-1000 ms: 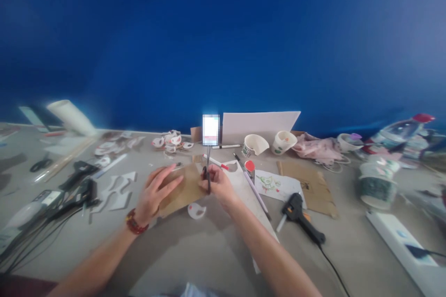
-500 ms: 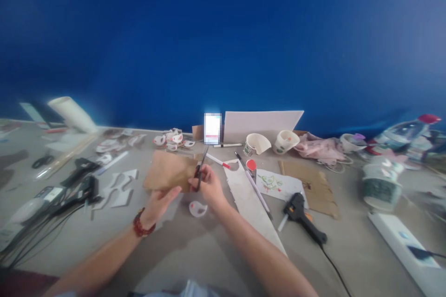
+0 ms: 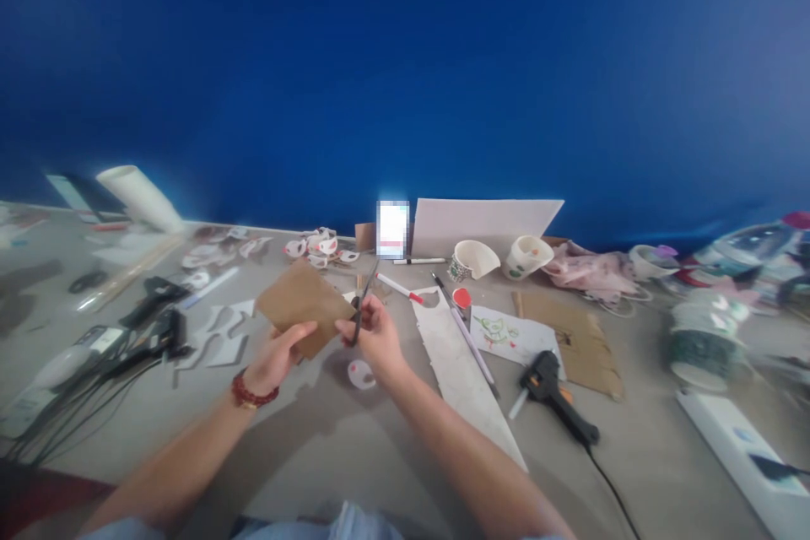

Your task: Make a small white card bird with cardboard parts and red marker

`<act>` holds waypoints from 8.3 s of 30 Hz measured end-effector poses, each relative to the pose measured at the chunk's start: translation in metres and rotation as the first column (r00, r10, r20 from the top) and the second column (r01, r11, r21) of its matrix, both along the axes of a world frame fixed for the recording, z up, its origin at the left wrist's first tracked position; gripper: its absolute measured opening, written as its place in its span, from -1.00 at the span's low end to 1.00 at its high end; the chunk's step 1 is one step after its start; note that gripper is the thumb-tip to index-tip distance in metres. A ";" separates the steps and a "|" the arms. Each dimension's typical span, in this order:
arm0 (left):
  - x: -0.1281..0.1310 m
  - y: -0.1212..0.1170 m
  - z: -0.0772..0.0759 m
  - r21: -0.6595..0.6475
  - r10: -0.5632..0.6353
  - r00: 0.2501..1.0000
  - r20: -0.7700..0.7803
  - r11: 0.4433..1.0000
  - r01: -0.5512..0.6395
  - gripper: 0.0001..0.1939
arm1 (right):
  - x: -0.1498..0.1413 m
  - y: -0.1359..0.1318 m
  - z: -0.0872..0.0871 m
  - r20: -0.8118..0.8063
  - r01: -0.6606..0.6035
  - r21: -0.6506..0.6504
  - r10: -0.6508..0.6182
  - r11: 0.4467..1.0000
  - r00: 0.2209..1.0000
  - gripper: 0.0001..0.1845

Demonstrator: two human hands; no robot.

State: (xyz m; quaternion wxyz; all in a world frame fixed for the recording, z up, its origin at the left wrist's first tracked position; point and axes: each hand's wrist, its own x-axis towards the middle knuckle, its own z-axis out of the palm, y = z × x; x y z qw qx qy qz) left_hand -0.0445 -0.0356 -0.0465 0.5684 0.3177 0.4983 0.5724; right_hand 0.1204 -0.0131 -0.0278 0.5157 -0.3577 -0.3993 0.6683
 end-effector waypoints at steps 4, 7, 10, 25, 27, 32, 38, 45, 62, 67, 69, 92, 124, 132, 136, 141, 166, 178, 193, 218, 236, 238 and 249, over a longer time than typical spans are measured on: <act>0.008 -0.002 0.003 0.075 -0.147 0.989 0.032 0.987 0.145 -0.74 | -0.004 -0.001 -0.001 -0.020 0.071 0.013 -0.070 0.997 0.997 -0.56; 0.011 -0.002 0.002 0.120 -0.199 0.980 -0.019 0.973 0.200 -0.80 | -0.003 -0.001 0.000 -0.007 0.068 0.006 -0.068 0.998 0.998 -0.56; 0.010 0.000 -0.001 0.107 -0.134 0.991 0.005 0.985 0.132 -0.79 | 0.006 -0.003 0.002 0.091 0.002 -0.009 -0.002 1.000 0.996 -0.55; 0.006 -0.004 0.012 0.106 -0.040 0.960 -0.277 0.992 0.072 -0.71 | 0.049 -0.027 -0.010 0.553 -0.403 -0.099 0.387 0.910 0.738 -0.51; 0.006 -0.004 0.010 0.089 -0.048 0.956 -0.291 0.993 0.077 -0.71 | 0.047 -0.026 -0.011 0.554 -0.401 -0.104 0.388 0.910 0.736 -0.51; 0.005 -0.005 0.010 0.081 -0.069 0.954 -0.292 0.992 0.096 -0.71 | 0.049 -0.025 -0.010 0.553 -0.399 -0.111 0.390 0.910 0.736 -0.52; 0.006 -0.005 0.012 0.085 -0.101 0.960 -0.262 0.988 0.127 -0.71 | 0.048 -0.024 -0.010 0.571 -0.391 -0.116 0.383 0.913 0.726 -0.51; 0.006 -0.004 0.012 0.071 -0.116 0.964 -0.241 0.988 0.137 -0.70 | 0.048 -0.023 -0.015 0.572 -0.395 -0.097 0.376 0.914 0.729 -0.49; 0.007 -0.004 0.013 0.057 -0.151 0.966 -0.212 0.984 0.167 -0.71 | 0.047 -0.025 -0.018 0.604 -0.414 -0.041 0.352 0.910 0.715 -0.50; 0.007 -0.005 0.015 0.050 -0.147 0.961 -0.234 0.985 0.163 -0.70 | 0.048 -0.024 -0.024 0.631 -0.410 -0.011 0.325 0.912 0.705 -0.48; 0.008 -0.005 0.016 0.053 -0.145 0.960 -0.240 0.985 0.162 -0.71 | 0.048 -0.024 -0.026 0.643 -0.407 0.001 0.311 0.913 0.700 -0.47; 0.008 -0.004 0.017 0.070 -0.190 0.953 -0.237 0.975 0.212 -0.70 | 0.047 -0.025 -0.031 0.728 -0.397 0.042 0.244 0.917 0.641 -0.44; 0.009 -0.004 0.010 0.078 -0.228 0.949 -0.218 0.965 0.250 -0.68 | 0.042 -0.022 -0.034 0.748 -0.393 0.101 0.191 0.914 0.636 -0.44; 0.011 -0.004 0.007 0.053 -0.230 0.958 -0.168 0.969 0.242 -0.70 | 0.043 -0.021 -0.035 0.754 -0.409 0.150 0.163 0.900 0.636 -0.42; 0.010 -0.003 0.005 0.049 -0.231 0.959 -0.162 0.969 0.242 -0.70 | 0.043 -0.021 -0.035 0.761 -0.405 0.163 0.146 0.900 0.632 -0.42; 0.011 -0.004 0.010 0.054 -0.244 0.952 -0.187 0.965 0.258 -0.68 | 0.043 -0.021 -0.033 0.767 -0.409 0.150 0.155 0.900 0.623 -0.43; 0.002 0.002 0.012 0.049 -0.163 0.980 -0.117 0.984 0.170 -0.67 | 0.073 -0.026 -0.012 0.761 -0.519 0.013 0.328 0.855 0.560 -0.51; 0.002 0.004 0.009 -0.042 -0.229 0.941 -0.248 0.973 0.226 -0.68 | 0.050 0.007 0.009 0.331 -0.045 0.042 0.029 0.998 0.943 -0.58; 0.013 0.003 -0.004 0.127 -0.184 0.974 -0.132 0.971 0.200 -0.72 | 0.000 0.003 -0.010 0.016 0.194 -0.035 -0.193 0.980 0.981 -0.56; 0.004 0.002 -0.007 0.179 -0.044 0.970 -0.240 0.980 0.089 -0.77 | 0.064 -0.026 -0.011 0.596 -0.480 -0.235 0.515 0.845 0.616 -0.46; 0.007 -0.001 -0.004 0.208 -0.137 0.973 -0.187 0.962 0.175 -0.81 | 0.057 -0.019 -0.012 0.555 -0.528 -0.191 0.535 0.827 0.637 -0.44; 0.008 -0.002 -0.002 0.220 -0.169 0.967 -0.190 0.953 0.210 -0.81 | 0.056 -0.018 -0.011 0.552 -0.539 -0.187 0.542 0.821 0.634 -0.46; 0.009 -0.004 0.002 0.234 -0.216 0.954 -0.208 0.936 0.263 -0.83 | 0.052 -0.016 -0.013 0.556 -0.533 -0.208 0.548 0.820 0.625 -0.49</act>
